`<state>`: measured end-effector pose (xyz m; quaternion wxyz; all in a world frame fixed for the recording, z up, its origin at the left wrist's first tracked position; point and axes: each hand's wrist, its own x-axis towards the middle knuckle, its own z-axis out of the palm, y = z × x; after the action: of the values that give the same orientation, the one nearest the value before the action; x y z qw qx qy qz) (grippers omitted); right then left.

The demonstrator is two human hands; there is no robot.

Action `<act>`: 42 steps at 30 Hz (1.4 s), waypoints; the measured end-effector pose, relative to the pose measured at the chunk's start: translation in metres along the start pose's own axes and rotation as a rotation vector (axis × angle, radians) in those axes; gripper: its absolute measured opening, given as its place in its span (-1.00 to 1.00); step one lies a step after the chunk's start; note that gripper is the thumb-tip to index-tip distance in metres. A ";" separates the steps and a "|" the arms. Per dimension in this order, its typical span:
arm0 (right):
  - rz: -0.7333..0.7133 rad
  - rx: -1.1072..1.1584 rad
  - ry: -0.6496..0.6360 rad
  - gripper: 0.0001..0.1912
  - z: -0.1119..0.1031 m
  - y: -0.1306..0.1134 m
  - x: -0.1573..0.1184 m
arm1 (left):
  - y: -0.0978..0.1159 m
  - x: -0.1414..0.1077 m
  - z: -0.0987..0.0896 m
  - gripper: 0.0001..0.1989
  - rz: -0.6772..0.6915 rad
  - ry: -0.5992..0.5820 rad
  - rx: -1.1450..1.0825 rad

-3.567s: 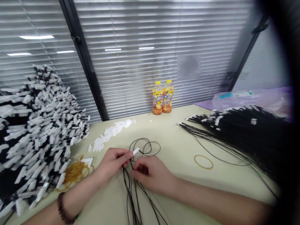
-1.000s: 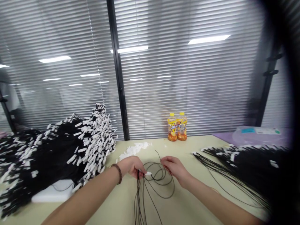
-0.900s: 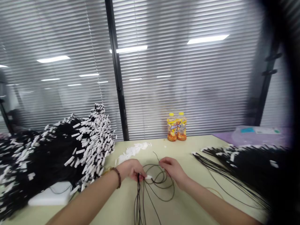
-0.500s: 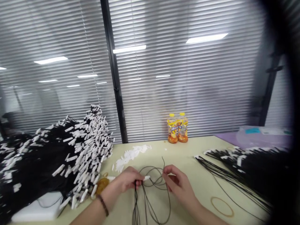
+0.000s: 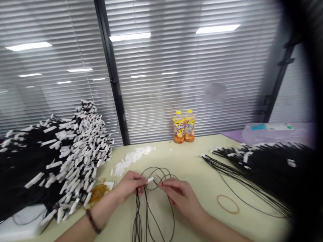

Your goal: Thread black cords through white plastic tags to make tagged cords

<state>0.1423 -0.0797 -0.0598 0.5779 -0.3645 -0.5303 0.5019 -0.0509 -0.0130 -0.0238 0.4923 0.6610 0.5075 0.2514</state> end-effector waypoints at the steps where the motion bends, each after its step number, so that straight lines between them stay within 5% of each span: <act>1: 0.048 0.011 0.020 -0.77 -0.001 0.000 0.002 | 0.000 0.000 0.000 -0.67 -0.005 -0.003 0.003; 4: 0.136 0.025 0.037 -0.78 -0.004 0.002 0.005 | 0.001 0.001 0.000 -0.67 -0.015 0.003 -0.002; 26: 0.028 -0.324 0.009 -0.79 -0.001 0.004 0.005 | 0.012 -0.005 0.011 -0.73 -0.052 0.023 -0.166; 42: 0.034 -0.336 0.098 -0.78 0.001 -0.002 0.002 | 0.013 -0.005 0.012 -0.73 -0.086 0.026 -0.179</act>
<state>0.1418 -0.0778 -0.0573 0.5255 -0.4889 -0.5717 0.3974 -0.0369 -0.0222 -0.0163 0.5530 0.5886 0.5174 0.2829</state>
